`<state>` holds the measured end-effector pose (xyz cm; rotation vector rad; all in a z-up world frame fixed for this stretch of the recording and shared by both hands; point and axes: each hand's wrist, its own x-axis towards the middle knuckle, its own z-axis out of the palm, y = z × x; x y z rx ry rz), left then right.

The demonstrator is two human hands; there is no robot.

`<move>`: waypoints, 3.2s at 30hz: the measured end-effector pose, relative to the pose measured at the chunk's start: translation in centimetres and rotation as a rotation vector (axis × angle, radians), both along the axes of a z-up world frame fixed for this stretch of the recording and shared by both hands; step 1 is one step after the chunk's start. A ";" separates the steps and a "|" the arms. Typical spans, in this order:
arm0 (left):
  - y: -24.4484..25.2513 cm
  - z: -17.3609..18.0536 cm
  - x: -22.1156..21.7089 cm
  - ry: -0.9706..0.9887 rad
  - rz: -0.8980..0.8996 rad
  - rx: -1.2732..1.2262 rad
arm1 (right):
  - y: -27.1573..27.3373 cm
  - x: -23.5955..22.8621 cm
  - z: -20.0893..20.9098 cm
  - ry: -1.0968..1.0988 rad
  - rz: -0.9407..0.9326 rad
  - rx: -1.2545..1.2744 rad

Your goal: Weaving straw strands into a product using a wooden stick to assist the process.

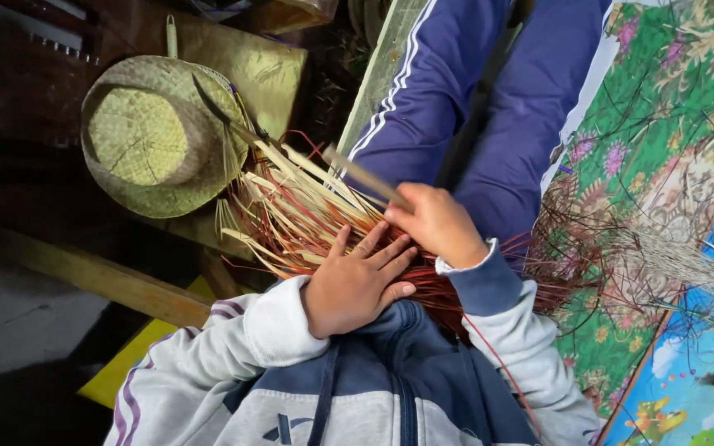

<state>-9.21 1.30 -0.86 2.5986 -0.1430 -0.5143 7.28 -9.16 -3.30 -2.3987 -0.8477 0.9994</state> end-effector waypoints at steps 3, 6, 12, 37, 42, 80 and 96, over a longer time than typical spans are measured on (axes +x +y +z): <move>-0.2 0.3 -0.3 -0.021 0.013 -0.008 | -1.1 1.4 -1.5 -0.012 -0.174 0.146; -0.2 0.5 -0.3 0.000 0.024 -0.046 | -2.0 3.2 0.4 0.013 -0.304 0.275; 0.3 -0.2 0.0 -0.141 0.048 -0.011 | -2.8 3.6 1.3 0.128 -0.344 0.363; 7.6 -4.5 1.5 -0.295 0.217 0.391 | -2.6 3.8 -0.5 0.098 -0.405 0.251; 8.6 -3.0 3.4 -0.127 0.293 0.420 | -4.2 4.3 0.6 0.050 -0.436 0.319; 5.3 -6.9 10.0 0.235 0.766 -0.970 | -17.6 3.3 8.9 0.087 -1.110 1.193; 1.4 -3.5 18.3 -0.458 0.101 -0.651 | -4.3 0.5 0.2 0.843 -1.141 1.189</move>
